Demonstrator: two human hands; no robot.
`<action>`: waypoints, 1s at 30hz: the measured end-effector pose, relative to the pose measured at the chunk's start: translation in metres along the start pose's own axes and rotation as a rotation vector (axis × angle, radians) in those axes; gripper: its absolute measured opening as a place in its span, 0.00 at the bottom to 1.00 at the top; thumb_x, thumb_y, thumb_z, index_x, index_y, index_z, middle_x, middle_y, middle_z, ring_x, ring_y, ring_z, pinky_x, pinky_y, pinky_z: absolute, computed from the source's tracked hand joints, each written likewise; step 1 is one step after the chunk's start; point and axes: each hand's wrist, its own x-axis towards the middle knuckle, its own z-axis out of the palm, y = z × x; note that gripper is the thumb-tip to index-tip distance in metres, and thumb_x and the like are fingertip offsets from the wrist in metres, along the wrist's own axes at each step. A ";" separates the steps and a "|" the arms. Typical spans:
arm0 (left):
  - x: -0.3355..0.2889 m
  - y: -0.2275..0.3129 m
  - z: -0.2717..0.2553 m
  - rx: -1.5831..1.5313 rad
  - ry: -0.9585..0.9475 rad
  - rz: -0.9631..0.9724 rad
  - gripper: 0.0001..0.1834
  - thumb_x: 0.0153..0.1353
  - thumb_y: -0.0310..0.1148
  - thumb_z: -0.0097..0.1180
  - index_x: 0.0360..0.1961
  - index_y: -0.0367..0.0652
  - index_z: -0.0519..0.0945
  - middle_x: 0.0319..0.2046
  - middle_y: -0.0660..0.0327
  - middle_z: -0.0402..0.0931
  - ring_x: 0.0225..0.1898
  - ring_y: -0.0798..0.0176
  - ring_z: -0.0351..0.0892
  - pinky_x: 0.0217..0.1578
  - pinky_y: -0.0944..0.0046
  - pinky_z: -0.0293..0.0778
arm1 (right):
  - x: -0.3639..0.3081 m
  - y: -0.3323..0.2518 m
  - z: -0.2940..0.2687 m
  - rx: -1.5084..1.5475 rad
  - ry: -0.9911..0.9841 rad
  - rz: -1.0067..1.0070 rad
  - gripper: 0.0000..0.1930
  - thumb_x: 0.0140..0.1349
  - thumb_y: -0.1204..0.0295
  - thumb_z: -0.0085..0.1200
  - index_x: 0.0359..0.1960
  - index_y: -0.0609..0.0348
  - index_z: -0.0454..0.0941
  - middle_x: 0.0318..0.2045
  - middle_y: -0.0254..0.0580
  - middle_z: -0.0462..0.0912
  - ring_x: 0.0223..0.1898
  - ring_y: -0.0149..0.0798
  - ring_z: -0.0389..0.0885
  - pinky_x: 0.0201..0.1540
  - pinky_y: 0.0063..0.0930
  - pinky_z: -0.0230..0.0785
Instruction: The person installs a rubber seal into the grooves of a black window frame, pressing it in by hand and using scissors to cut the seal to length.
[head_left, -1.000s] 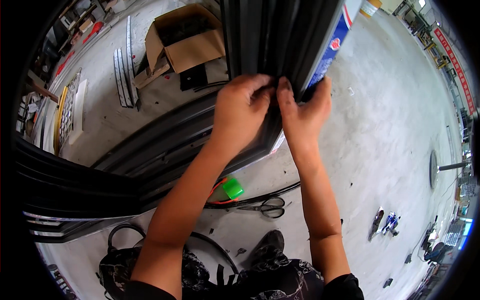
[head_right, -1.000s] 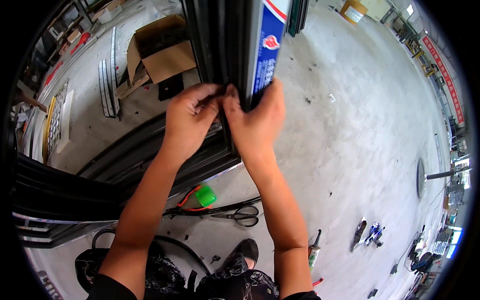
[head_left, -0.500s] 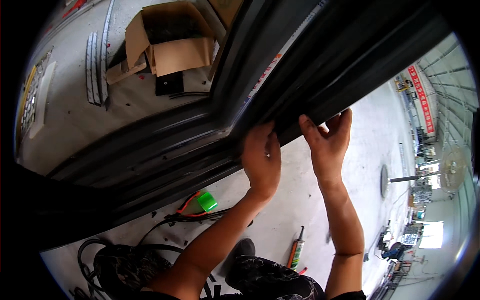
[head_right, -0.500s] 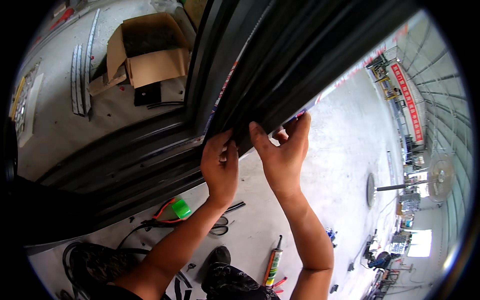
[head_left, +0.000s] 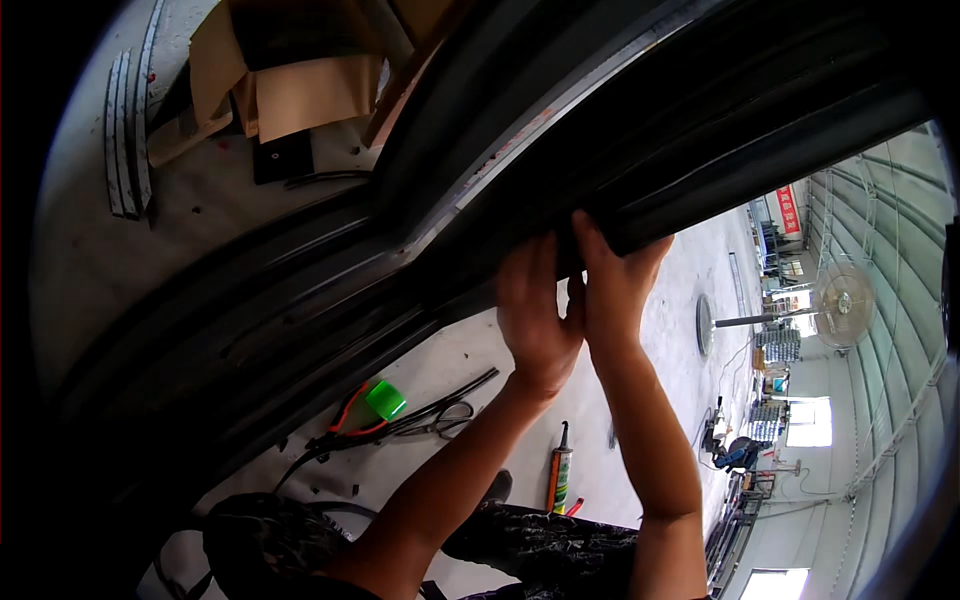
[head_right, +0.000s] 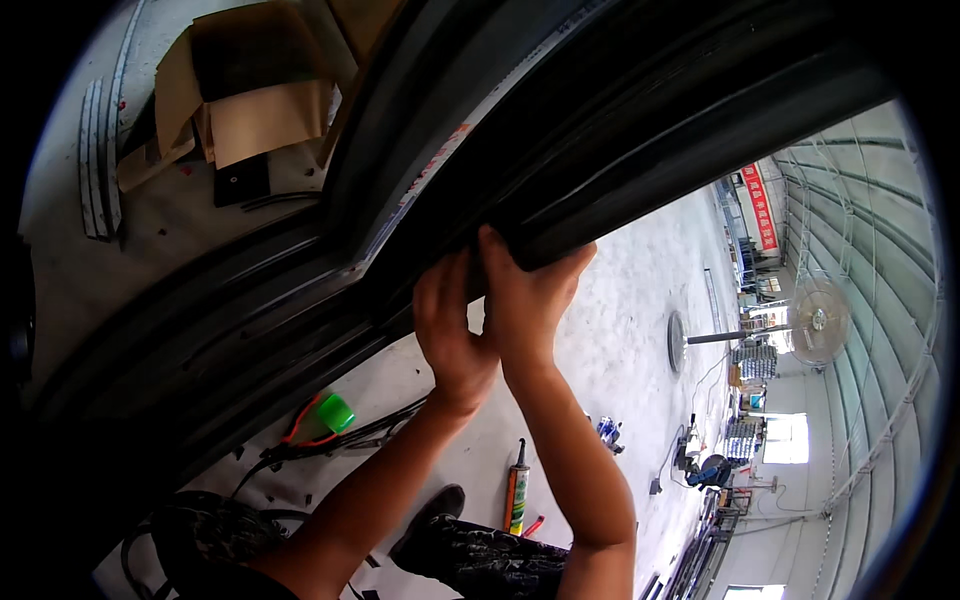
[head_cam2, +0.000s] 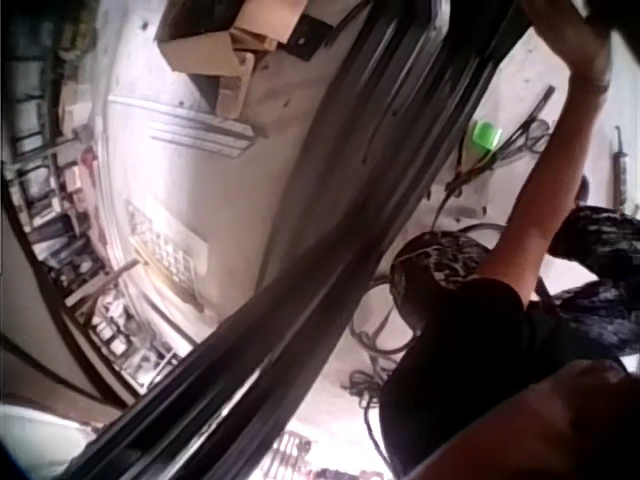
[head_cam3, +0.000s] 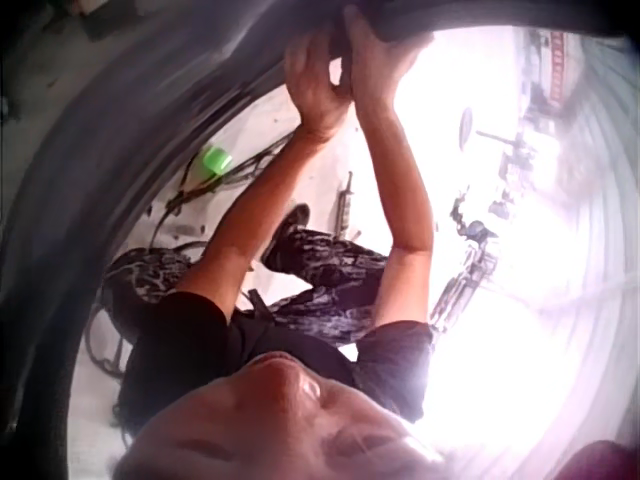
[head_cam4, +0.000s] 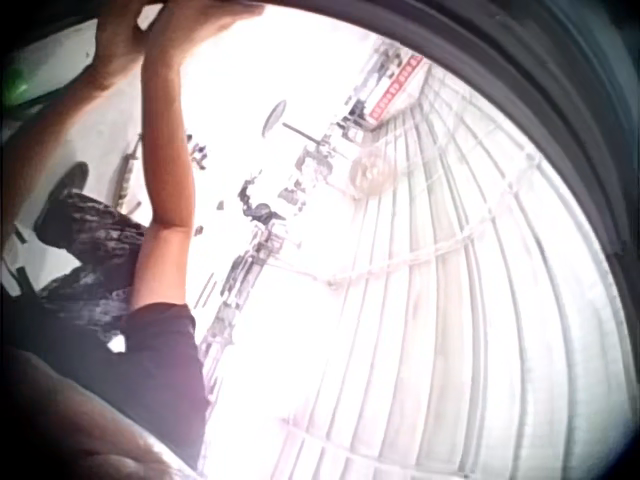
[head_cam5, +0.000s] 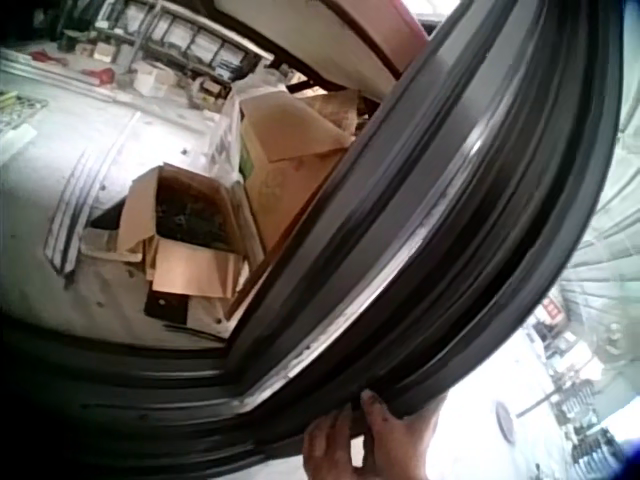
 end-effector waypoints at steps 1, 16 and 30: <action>0.002 -0.002 -0.003 -0.002 -0.021 0.002 0.31 0.52 0.34 0.66 0.57 0.34 0.73 0.52 0.50 0.72 0.52 0.47 0.72 0.53 0.52 0.69 | -0.001 -0.001 0.002 0.002 0.002 -0.001 0.41 0.47 0.68 0.70 0.58 0.70 0.56 0.47 0.54 0.72 0.50 0.44 0.72 0.53 0.37 0.69; 0.002 -0.020 0.001 0.131 0.007 0.108 0.19 0.61 0.37 0.56 0.49 0.37 0.78 0.43 0.54 0.78 0.45 0.50 0.77 0.49 0.52 0.73 | -0.023 0.006 0.024 -0.066 0.173 -0.147 0.34 0.52 0.73 0.62 0.58 0.70 0.59 0.49 0.51 0.69 0.52 0.43 0.68 0.59 0.38 0.61; 0.014 -0.006 -0.006 0.117 -0.024 0.094 0.19 0.61 0.35 0.58 0.52 0.40 0.77 0.46 0.57 0.77 0.47 0.53 0.75 0.49 0.56 0.71 | -0.012 -0.006 0.020 -0.051 0.177 -0.118 0.34 0.48 0.73 0.63 0.56 0.70 0.60 0.46 0.55 0.72 0.49 0.48 0.72 0.55 0.40 0.64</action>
